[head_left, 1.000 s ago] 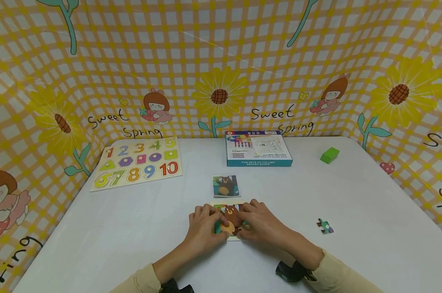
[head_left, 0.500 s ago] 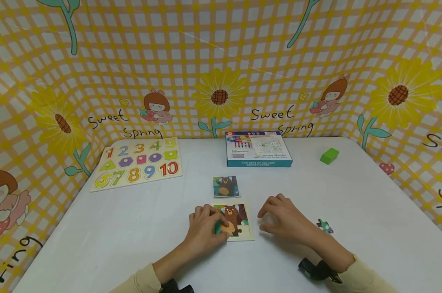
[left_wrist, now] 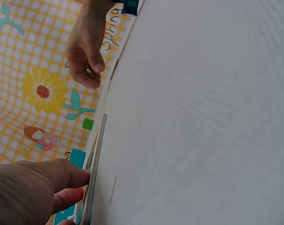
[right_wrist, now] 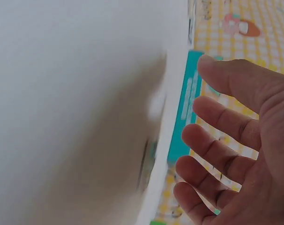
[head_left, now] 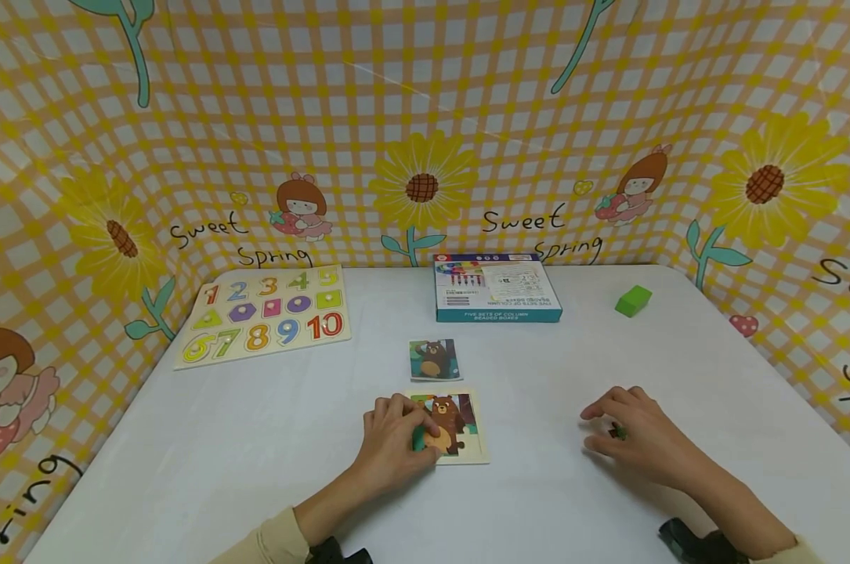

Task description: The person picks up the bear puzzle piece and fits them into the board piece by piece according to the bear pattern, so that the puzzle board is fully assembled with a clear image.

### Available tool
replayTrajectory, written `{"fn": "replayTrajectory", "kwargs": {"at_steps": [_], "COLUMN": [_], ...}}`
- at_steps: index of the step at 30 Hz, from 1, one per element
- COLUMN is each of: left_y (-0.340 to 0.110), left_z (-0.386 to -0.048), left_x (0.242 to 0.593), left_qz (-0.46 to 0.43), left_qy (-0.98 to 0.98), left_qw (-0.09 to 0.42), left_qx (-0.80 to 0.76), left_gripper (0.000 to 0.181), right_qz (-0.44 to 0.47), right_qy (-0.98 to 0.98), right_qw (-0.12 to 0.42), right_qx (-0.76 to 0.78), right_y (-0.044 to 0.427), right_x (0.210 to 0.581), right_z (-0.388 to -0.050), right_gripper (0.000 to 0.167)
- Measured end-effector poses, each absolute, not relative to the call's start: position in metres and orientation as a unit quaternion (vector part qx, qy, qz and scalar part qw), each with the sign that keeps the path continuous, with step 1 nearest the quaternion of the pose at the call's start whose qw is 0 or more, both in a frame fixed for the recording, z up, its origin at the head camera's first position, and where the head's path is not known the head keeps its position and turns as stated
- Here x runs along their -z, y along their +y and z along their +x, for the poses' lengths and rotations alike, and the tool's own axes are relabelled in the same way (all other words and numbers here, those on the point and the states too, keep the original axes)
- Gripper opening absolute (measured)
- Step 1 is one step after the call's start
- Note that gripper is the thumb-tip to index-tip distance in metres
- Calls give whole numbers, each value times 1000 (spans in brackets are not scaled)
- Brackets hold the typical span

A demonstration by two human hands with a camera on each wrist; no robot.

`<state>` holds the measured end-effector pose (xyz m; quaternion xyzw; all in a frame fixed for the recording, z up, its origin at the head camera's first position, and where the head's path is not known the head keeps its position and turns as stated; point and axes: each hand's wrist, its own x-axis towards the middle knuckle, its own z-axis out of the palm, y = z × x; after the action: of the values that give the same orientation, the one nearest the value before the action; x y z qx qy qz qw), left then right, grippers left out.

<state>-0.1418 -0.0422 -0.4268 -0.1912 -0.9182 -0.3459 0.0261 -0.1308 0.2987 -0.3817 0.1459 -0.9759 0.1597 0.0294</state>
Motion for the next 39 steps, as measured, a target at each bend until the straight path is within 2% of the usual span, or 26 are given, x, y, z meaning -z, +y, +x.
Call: {"fn": "replayTrajectory", "kwargs": {"at_steps": [7, 17, 39], "left_y": [-42, -42, -41], "left_z": [-141, -141, -141], "left_x": [426, 427, 428], "left_qz": [-189, -183, -185], "left_qy": [-919, -919, -917], "left_qw": [25, 19, 24], "left_qx": [344, 349, 352], "left_gripper": [11, 10, 10], "right_qz": [125, 138, 145], "right_qy": [-981, -980, -980], "right_qw": [15, 22, 47], "right_qx": [-149, -138, -129], "right_y": [324, 346, 357], "right_x": [388, 396, 401], "right_z": [-125, -118, -122], "right_gripper": [31, 36, 30]}}
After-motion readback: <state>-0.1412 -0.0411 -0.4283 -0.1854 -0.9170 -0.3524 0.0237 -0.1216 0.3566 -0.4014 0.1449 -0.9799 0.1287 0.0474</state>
